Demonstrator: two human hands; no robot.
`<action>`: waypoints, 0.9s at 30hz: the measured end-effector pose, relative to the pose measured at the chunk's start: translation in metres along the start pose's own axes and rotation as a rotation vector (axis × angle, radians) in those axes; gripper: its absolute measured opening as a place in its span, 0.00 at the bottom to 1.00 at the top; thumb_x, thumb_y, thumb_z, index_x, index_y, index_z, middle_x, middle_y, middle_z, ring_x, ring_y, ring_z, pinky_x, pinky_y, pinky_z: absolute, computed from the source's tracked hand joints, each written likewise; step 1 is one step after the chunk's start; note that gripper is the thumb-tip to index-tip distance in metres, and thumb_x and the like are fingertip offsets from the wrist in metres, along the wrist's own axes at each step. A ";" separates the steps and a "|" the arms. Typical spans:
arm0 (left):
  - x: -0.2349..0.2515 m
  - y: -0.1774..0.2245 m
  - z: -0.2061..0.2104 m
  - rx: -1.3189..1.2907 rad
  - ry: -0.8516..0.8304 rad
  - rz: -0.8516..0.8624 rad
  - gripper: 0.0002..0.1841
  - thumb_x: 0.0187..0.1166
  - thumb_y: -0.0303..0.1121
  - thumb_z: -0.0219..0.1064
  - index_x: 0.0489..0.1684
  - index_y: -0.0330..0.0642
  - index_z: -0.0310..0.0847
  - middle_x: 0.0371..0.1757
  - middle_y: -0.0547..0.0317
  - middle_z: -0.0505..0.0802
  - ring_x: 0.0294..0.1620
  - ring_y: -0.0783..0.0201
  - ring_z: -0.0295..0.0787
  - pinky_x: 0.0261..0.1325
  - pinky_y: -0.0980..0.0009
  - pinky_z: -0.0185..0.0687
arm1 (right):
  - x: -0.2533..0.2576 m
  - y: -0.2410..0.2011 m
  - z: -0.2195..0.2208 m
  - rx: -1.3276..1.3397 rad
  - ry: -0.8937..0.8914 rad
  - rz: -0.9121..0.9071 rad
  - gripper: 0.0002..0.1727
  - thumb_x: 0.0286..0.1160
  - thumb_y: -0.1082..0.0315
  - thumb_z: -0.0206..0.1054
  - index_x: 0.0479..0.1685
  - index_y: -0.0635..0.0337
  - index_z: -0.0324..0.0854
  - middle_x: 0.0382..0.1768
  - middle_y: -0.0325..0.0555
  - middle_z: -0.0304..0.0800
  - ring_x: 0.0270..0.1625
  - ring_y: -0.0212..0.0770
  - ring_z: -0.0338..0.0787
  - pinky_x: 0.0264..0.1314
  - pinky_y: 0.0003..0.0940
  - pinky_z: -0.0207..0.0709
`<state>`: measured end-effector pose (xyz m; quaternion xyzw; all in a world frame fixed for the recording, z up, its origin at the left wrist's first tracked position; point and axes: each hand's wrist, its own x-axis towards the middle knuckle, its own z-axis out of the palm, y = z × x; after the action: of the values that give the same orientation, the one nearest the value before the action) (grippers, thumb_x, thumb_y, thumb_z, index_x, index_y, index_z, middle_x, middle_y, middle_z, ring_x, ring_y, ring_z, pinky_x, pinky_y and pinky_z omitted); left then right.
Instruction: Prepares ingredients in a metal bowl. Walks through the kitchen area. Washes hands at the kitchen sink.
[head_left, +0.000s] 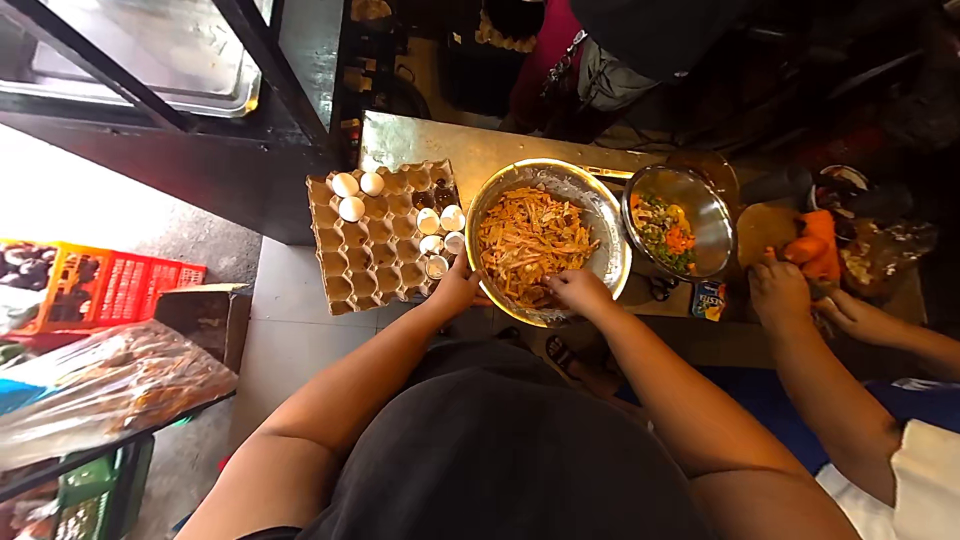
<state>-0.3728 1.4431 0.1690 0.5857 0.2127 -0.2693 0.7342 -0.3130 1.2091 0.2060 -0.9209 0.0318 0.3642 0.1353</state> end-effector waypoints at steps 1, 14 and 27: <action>0.001 -0.001 -0.001 -0.001 -0.007 0.002 0.37 0.95 0.30 0.48 0.96 0.59 0.24 0.56 0.37 0.88 0.41 0.51 0.97 0.49 0.55 0.96 | 0.001 0.003 -0.009 0.048 0.019 -0.020 0.27 0.93 0.49 0.55 0.54 0.65 0.90 0.54 0.65 0.92 0.63 0.65 0.88 0.69 0.71 0.73; -0.010 0.003 0.002 -0.001 0.004 0.023 0.35 0.95 0.30 0.45 0.96 0.59 0.26 0.55 0.36 0.87 0.36 0.54 0.96 0.45 0.57 0.95 | -0.049 -0.039 -0.109 -0.743 0.309 0.186 0.21 0.88 0.61 0.62 0.40 0.77 0.85 0.48 0.75 0.89 0.55 0.74 0.90 0.46 0.72 0.79; 0.004 -0.002 0.003 -0.043 -0.014 0.003 0.38 0.95 0.29 0.46 0.96 0.59 0.20 0.54 0.37 0.87 0.40 0.51 0.97 0.47 0.55 0.95 | -0.028 -0.014 -0.007 -0.407 -0.090 0.003 0.26 0.90 0.49 0.59 0.52 0.64 0.91 0.58 0.65 0.92 0.66 0.66 0.88 0.67 0.71 0.76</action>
<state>-0.3713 1.4394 0.1653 0.5683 0.2123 -0.2675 0.7486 -0.3270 1.2199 0.2329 -0.9120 -0.0471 0.4041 -0.0526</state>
